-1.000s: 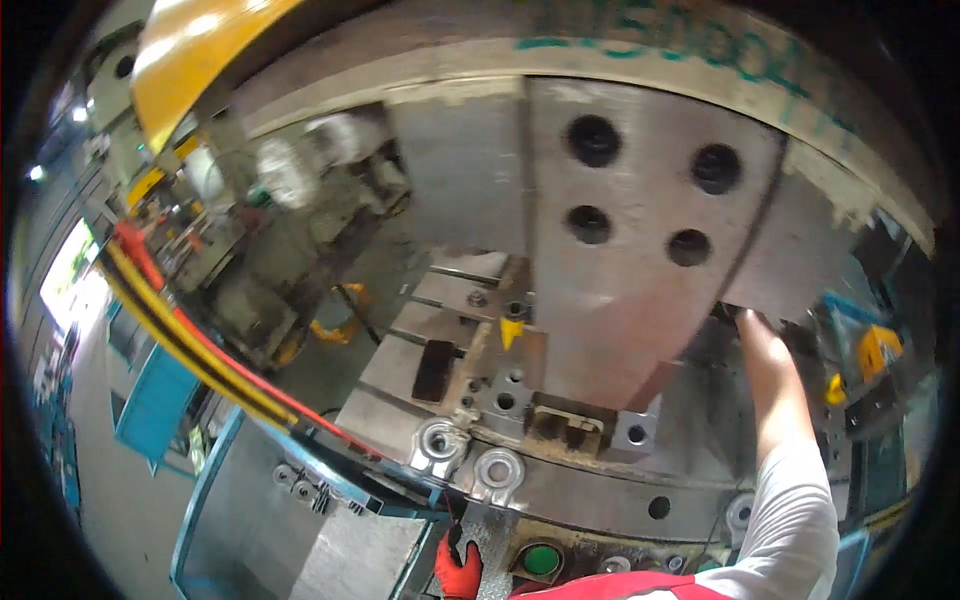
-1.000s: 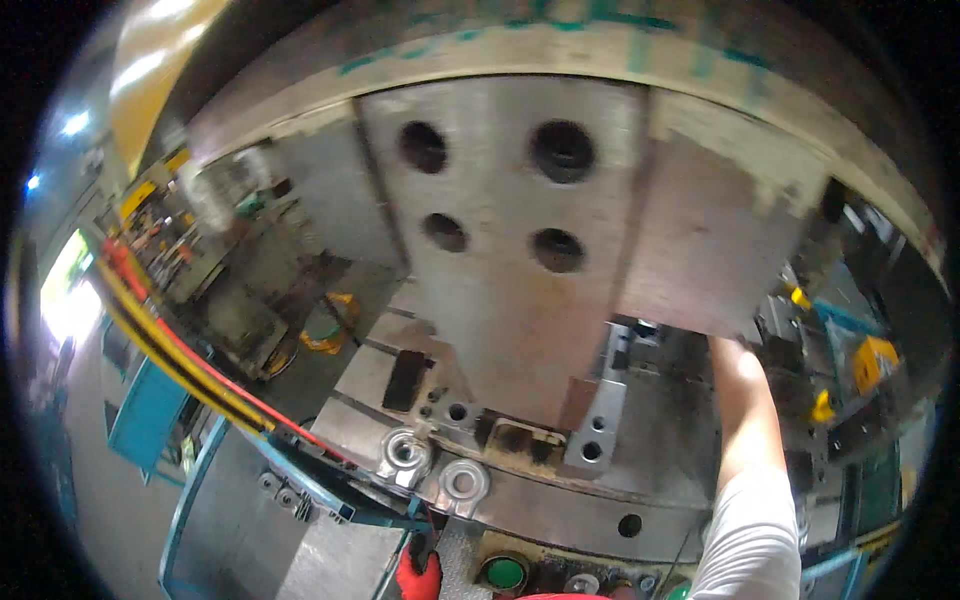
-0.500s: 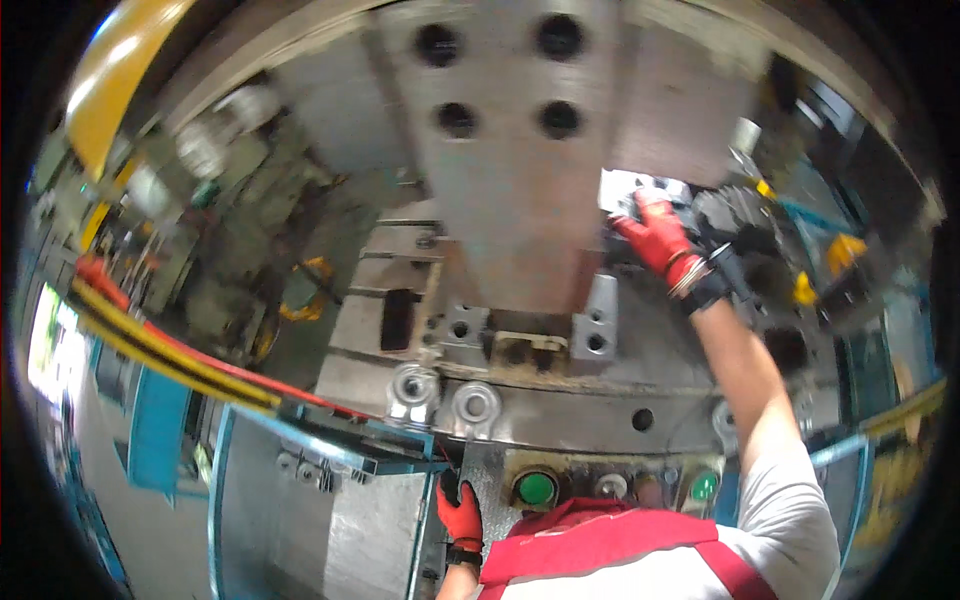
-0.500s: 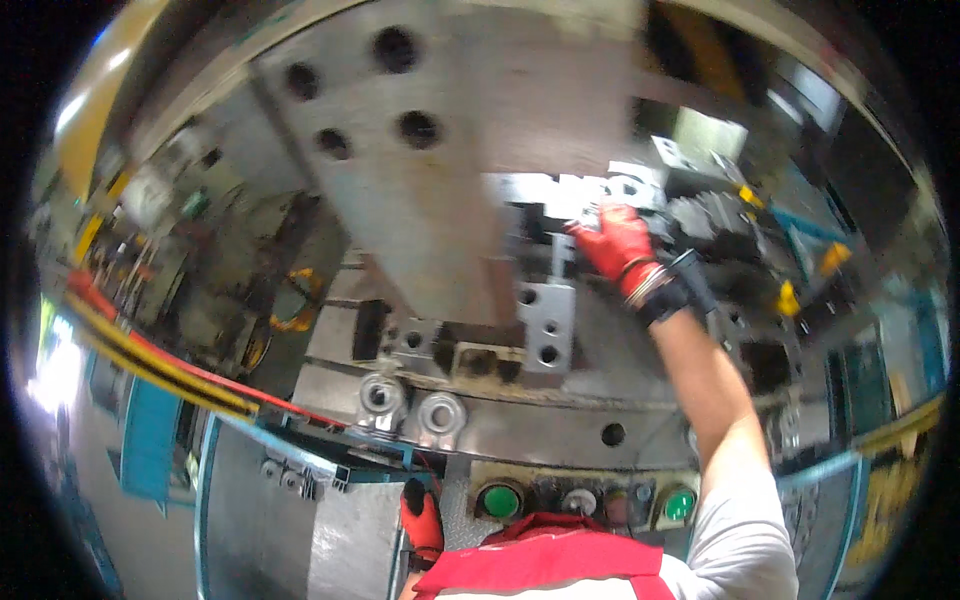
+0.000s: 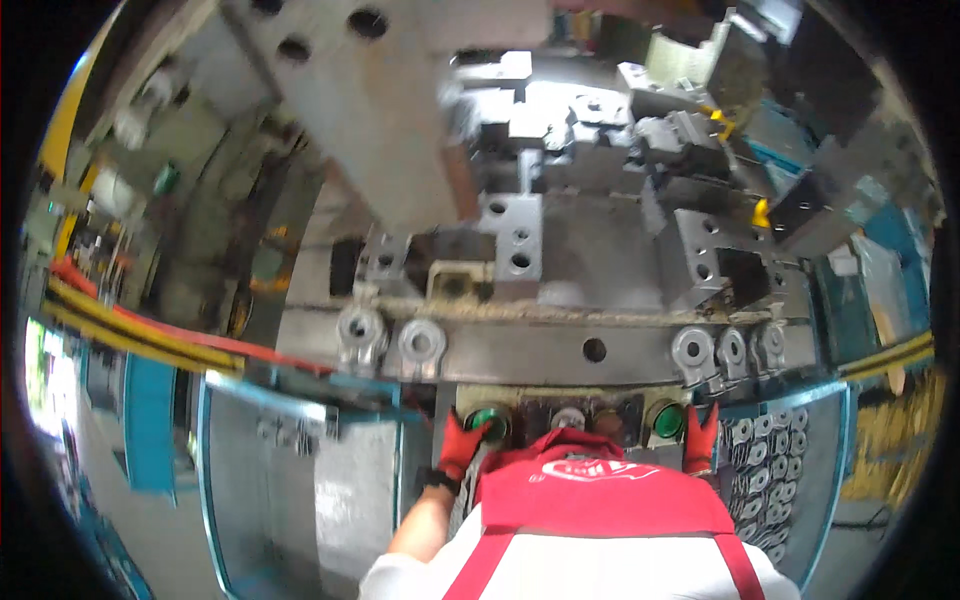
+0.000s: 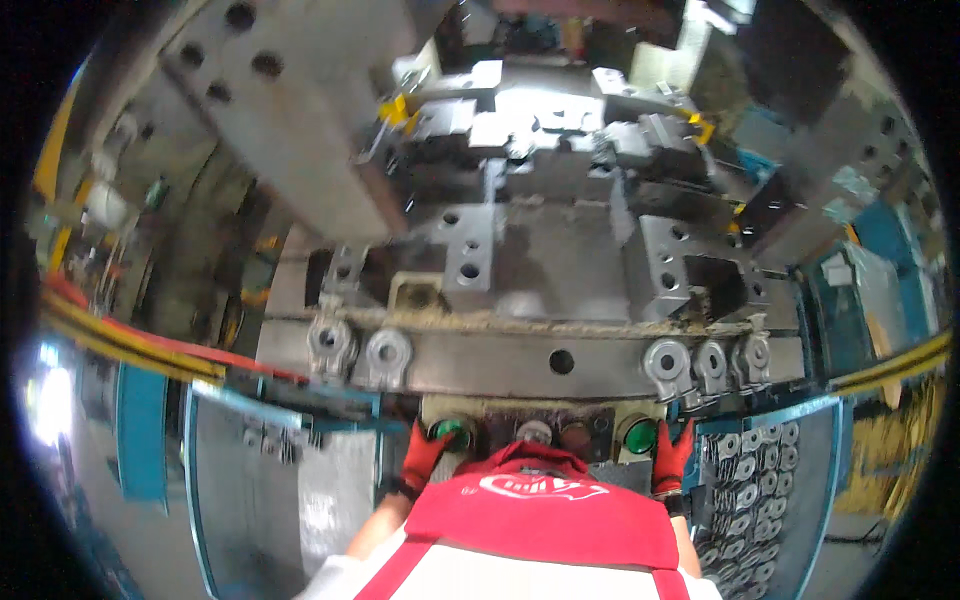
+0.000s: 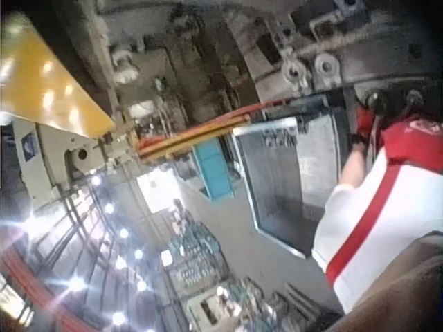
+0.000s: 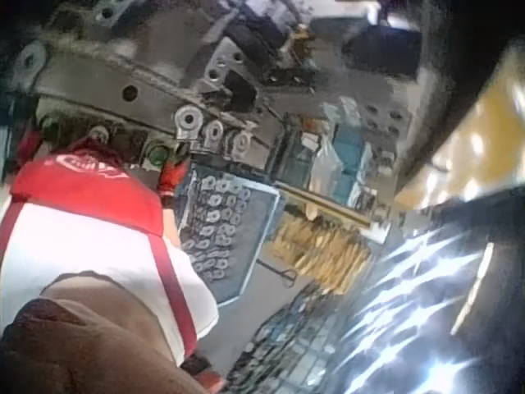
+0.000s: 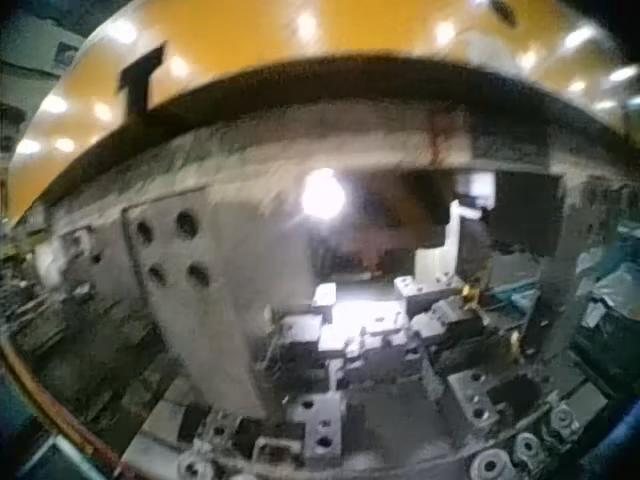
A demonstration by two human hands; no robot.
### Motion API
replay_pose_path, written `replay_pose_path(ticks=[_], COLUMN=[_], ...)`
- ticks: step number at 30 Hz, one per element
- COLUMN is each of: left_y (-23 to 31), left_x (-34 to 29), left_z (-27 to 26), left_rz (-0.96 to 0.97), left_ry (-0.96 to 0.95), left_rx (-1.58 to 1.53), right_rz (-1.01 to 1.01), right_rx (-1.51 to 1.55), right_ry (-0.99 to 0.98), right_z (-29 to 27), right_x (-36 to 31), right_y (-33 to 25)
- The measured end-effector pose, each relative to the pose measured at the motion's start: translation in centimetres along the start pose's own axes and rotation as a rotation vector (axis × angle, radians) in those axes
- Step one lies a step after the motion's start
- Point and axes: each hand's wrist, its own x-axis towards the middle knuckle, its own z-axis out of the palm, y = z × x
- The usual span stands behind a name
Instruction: Placing metal parts into a stamping press and operating the machine using safety buttons.
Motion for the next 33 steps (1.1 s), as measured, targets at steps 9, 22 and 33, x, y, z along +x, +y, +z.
replay_pose_path(ticks=[9, 22, 33], left_y=[3.8, -2.1, -4.4], left_x=[-2.0, -0.1, 0.7], left_z=[1.3, 0.4, -0.2], left_rz=[-0.217, -0.091, -0.073], left_ry=[0.217, 0.202, 0.179], left_rx=[0.363, 0.284, 0.245], right_rz=[0.194, 0.246, 0.221], right_rx=[-0.114, -0.381, -0.318], right_ry=[-0.298, -0.196, -0.152], right_z=[-0.5, 1.3, 1.2], right_x=[3.3, -1.3, -1.9], right_y=[16.4, 4.3, 3.7])
